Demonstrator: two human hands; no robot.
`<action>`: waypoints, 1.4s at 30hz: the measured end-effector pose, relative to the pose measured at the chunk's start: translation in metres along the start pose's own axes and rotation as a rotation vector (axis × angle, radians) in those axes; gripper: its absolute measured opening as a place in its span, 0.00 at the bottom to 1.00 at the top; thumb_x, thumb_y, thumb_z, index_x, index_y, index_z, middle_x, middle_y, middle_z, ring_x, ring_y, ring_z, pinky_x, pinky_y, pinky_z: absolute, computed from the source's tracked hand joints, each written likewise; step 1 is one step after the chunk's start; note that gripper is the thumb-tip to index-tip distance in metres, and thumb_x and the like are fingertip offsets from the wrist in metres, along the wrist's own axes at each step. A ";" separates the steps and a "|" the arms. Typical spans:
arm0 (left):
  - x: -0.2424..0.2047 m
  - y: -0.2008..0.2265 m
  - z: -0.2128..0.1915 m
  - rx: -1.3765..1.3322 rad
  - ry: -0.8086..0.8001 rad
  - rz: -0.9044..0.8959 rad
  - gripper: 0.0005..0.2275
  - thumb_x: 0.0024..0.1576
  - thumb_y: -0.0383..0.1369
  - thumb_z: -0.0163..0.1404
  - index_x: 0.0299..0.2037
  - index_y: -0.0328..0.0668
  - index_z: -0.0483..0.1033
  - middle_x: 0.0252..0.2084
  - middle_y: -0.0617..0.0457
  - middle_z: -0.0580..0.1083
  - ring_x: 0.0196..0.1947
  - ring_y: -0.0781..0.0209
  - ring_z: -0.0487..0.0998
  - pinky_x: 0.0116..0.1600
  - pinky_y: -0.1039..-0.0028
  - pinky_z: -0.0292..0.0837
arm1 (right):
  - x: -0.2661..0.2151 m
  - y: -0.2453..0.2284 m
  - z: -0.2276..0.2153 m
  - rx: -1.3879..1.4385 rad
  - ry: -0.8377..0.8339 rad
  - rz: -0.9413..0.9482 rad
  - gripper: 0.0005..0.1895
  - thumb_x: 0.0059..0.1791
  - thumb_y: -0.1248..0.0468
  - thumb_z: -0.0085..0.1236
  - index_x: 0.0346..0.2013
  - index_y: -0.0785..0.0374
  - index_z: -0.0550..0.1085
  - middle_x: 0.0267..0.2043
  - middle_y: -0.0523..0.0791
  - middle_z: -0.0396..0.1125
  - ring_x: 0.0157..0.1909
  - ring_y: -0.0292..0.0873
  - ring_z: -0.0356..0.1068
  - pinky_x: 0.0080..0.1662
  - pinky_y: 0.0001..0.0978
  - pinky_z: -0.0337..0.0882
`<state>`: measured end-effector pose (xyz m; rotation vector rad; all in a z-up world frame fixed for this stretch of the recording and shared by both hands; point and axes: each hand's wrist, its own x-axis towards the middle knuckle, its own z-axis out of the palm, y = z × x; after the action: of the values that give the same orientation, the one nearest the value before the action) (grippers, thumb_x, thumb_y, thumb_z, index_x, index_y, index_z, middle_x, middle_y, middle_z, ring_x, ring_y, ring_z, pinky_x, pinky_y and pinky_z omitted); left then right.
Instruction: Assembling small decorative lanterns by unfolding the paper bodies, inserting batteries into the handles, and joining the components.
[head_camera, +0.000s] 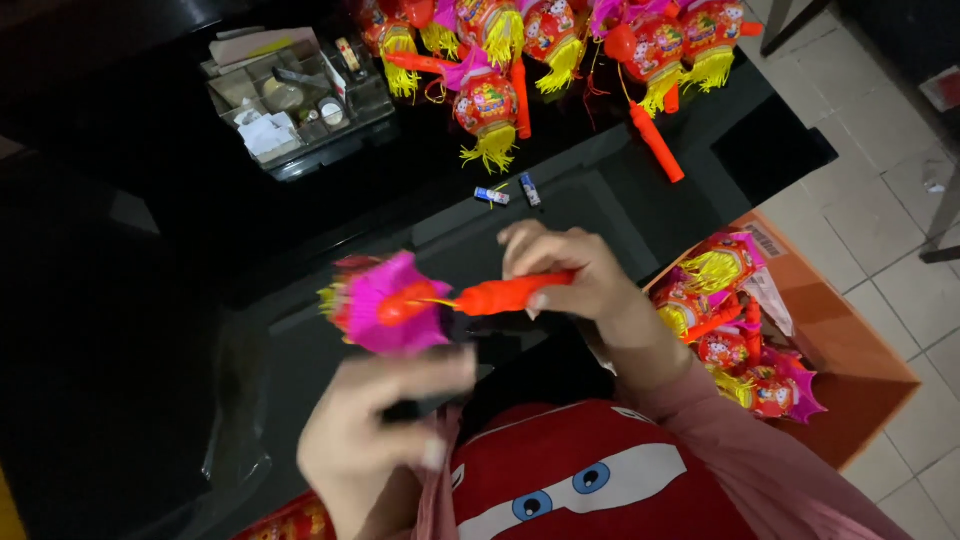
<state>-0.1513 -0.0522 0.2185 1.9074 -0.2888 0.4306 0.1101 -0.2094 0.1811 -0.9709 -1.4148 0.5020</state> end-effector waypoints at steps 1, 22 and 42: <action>-0.005 0.002 0.010 0.000 -0.002 -0.001 0.25 0.56 0.52 0.54 0.56 0.42 0.77 0.58 0.50 0.77 0.59 0.54 0.82 0.64 0.67 0.79 | 0.004 -0.004 -0.003 0.001 0.003 0.000 0.13 0.52 0.55 0.62 0.44 0.59 0.74 0.34 0.41 0.71 0.46 0.43 0.71 0.67 0.49 0.63; 0.061 -0.201 0.220 -1.166 0.436 -0.382 0.35 0.50 0.34 0.69 0.66 0.40 0.63 0.56 0.48 0.75 0.54 0.58 0.78 0.59 0.62 0.75 | -0.142 0.029 -0.020 0.158 1.227 0.498 0.14 0.59 0.56 0.48 0.57 0.56 0.68 0.46 0.54 0.77 0.31 0.33 0.72 0.28 0.17 0.60; 0.177 -0.259 0.469 0.085 -0.379 -0.341 0.36 0.61 0.54 0.48 0.68 0.30 0.52 0.60 0.29 0.67 0.64 0.31 0.71 0.67 0.45 0.67 | -0.409 0.061 -0.086 -0.565 1.710 0.637 0.15 0.59 0.57 0.49 0.53 0.62 0.77 0.55 0.57 0.70 0.60 0.54 0.68 0.65 0.46 0.62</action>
<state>0.1864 -0.3941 -0.0777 2.0669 -0.1869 -0.1518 0.1490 -0.5244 -0.0976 -1.6436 0.3720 -0.3660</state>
